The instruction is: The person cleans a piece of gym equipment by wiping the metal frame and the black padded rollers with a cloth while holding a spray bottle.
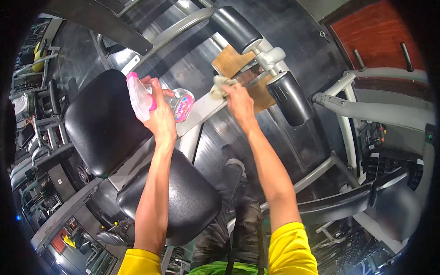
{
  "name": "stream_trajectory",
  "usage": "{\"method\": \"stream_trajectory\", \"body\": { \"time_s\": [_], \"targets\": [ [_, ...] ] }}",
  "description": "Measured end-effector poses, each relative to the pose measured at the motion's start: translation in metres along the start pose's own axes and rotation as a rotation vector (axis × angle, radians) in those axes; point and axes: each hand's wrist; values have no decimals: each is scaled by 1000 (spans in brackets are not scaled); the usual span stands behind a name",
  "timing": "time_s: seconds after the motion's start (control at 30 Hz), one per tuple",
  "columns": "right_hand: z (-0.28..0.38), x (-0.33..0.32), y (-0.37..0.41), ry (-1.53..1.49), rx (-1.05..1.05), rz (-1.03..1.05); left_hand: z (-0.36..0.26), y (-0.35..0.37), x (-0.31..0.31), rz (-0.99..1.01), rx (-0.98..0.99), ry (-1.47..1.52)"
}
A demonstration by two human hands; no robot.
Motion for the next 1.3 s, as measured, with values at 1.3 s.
{"method": "stream_trajectory", "body": {
  "time_s": [1.3],
  "targets": [
    [122,11,55,-226,-350,317,13,-26,-27,-194,64,-113]
  ]
}}
Point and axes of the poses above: each hand's wrist, its own y-axis away from the middle knuckle, its own x-axis out of the palm, z = x × y, and after that the axes turned 11 degrees about z, right-handed
